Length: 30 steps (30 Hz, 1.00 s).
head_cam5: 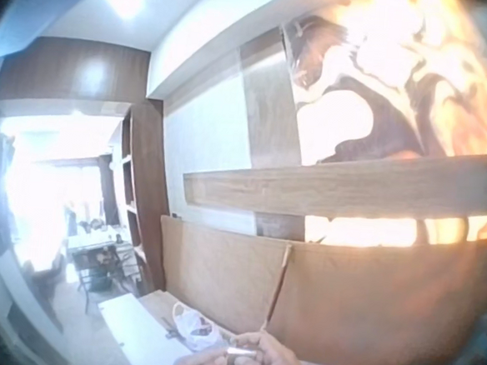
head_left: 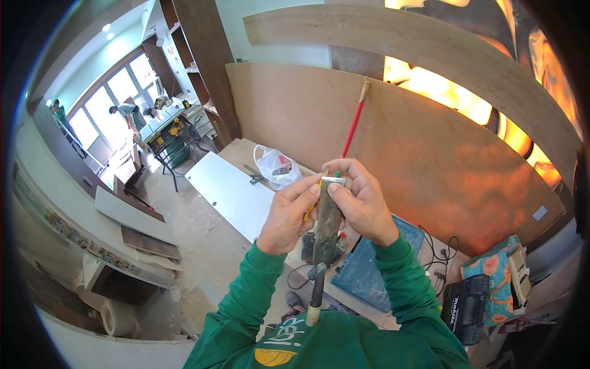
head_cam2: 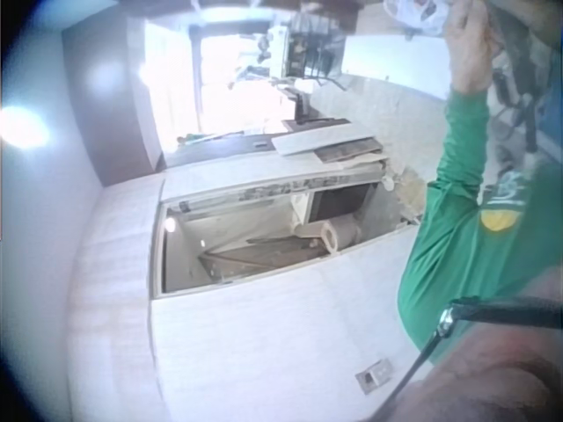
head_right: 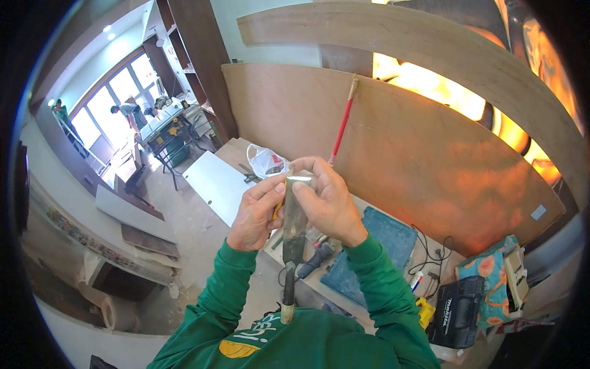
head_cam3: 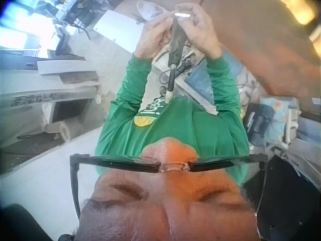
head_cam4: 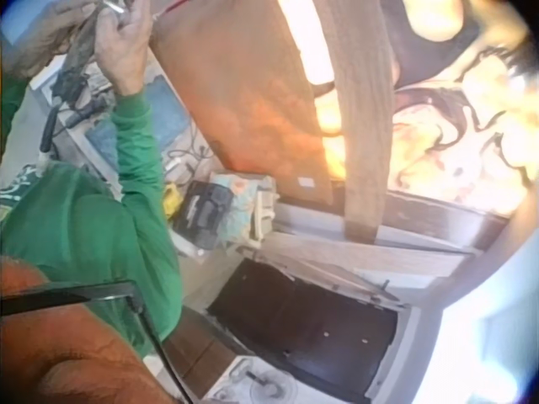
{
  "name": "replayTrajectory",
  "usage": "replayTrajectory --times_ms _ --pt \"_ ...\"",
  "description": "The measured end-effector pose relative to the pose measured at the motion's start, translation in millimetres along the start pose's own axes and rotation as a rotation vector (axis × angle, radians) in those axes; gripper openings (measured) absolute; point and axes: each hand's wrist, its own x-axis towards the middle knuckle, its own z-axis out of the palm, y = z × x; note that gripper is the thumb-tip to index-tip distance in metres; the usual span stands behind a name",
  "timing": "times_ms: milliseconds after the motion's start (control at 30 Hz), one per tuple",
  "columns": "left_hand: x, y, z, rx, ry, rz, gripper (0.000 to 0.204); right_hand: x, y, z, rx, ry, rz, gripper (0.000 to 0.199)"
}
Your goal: The person organizes tools and hardware on a workbench, then uses a pencil and metal straight edge to mark a line on a white cabinet door. They handle a toolbox, a drill, and a bag of screws during the process.
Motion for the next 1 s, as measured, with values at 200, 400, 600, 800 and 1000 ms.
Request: replayTrajectory --times_ms 200,400,600,800,1000 --pt "-11 3 -1 0.085 0.059 0.029 0.034 -4 4 7 -0.012 -0.014 -0.016 0.033" --pt "-29 -3 -2 0.205 0.144 0.073 0.035 -16 4 16 -0.026 -0.033 0.055 0.030" --pt "-47 0 -3 0.281 0.147 0.110 0.033 -23 1 25 -0.038 -0.028 0.032 0.029" --pt "-65 -12 -10 0.385 0.109 0.176 0.034 -34 -7 14 -0.163 -0.013 0.015 0.029" --pt "-63 -10 -10 0.132 0.046 0.090 0.037 -34 -3 23 0.047 -0.004 0.017 0.035"
